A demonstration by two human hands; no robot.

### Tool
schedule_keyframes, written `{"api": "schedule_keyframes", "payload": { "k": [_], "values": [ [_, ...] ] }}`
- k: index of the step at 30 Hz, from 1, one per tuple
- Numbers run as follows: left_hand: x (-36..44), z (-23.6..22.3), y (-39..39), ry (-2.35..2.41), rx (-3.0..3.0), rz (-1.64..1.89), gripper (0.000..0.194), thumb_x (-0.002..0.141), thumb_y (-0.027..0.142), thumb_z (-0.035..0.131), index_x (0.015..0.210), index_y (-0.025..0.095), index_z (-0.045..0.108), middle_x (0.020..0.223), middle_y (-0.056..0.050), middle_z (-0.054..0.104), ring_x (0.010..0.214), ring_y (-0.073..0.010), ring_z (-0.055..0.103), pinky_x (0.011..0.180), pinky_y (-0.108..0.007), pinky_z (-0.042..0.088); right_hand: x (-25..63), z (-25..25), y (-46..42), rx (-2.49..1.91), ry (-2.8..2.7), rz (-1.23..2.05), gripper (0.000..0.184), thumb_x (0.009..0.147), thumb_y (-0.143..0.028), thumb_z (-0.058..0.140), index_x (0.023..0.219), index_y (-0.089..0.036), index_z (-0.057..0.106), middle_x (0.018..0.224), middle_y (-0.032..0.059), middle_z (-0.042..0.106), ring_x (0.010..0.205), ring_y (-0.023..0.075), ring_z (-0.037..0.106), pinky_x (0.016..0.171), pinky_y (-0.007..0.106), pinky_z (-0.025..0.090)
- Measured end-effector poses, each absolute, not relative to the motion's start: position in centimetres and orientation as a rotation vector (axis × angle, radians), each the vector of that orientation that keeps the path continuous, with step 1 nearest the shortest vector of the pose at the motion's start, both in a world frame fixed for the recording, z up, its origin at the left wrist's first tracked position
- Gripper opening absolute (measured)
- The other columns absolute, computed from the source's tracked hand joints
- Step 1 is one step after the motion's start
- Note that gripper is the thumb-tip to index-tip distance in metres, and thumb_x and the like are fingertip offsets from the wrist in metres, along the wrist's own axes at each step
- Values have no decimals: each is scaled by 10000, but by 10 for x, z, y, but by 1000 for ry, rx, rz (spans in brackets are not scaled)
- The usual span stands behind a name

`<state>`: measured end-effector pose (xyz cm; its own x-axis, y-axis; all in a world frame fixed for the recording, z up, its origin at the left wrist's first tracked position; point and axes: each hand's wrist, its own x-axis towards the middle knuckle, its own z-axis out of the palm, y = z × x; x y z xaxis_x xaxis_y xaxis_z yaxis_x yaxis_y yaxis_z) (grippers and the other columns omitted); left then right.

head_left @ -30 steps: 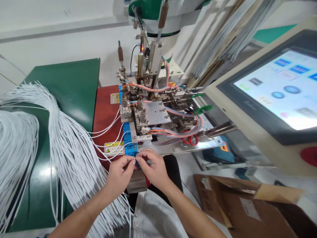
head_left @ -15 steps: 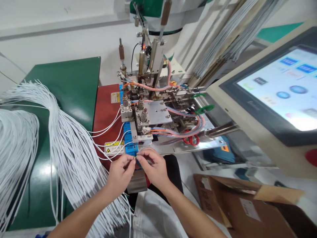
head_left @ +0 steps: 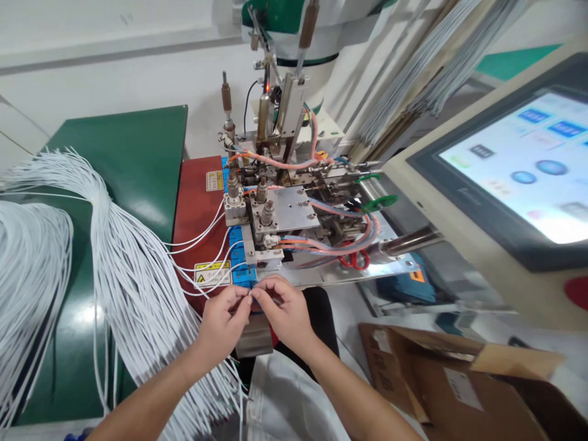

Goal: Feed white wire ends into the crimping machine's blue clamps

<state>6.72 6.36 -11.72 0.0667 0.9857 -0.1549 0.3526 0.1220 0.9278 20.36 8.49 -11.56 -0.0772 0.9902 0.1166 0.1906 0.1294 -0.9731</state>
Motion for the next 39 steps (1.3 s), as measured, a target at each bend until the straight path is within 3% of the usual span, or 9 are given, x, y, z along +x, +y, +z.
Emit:
{"api": "schedule_keyframes", "payload": {
  "k": [3,7,13,17,22,26,34,39],
  "values": [
    [63,-112,66,1467,1567,780,167,833,263,456,814,161,587,637,12,577,540,-90,509,558,-197,397,211,-107,88,-1212,-1720,864,116,785,-171,513,680,-176,564,658,17,555,606,123,520,575,243,430],
    [58,-101,73,1453,1932,562,160,790,175,475,669,170,578,605,21,545,571,-96,480,570,-205,356,219,-101,94,-1115,-2072,845,117,762,-108,489,718,-174,575,691,20,554,643,130,509,592,245,403],
    [64,-107,70,1510,1597,790,165,812,256,479,750,159,597,581,22,557,532,-89,487,539,-182,394,207,-115,89,-1278,-1543,991,205,788,-213,502,589,-174,532,576,-13,496,554,113,476,533,229,385],
    [65,-116,68,1479,1429,868,201,810,310,500,762,144,603,615,0,584,548,-96,523,548,-191,427,202,-123,82,-1269,-1475,1038,191,767,-224,531,582,-176,546,580,-6,521,558,116,476,540,241,392],
    [64,-118,70,1384,1274,879,274,793,300,522,994,127,592,661,-8,607,565,-99,555,566,-197,451,206,-126,84,-1281,-1257,1222,112,735,-263,560,711,-162,601,671,18,573,583,121,511,552,252,431],
    [64,-118,71,1354,1329,862,368,804,279,513,1148,154,548,648,10,593,579,-92,552,586,-192,447,206,-123,88,-1262,-1242,1292,121,729,-253,567,652,-163,590,617,5,559,550,116,508,531,245,430],
    [64,-118,74,1389,1300,825,288,807,285,509,1062,153,532,644,13,594,555,-98,556,564,-198,439,211,-127,86,-1248,-1686,715,110,770,-185,516,679,-194,576,678,35,595,649,148,541,631,281,437],
    [52,-112,79,1514,1668,660,159,788,248,535,924,192,594,768,-8,604,664,-120,560,631,-226,453,218,-136,88,-1412,-1686,842,131,799,-211,468,694,-199,546,681,24,582,653,144,543,614,259,426]
  ]
}}
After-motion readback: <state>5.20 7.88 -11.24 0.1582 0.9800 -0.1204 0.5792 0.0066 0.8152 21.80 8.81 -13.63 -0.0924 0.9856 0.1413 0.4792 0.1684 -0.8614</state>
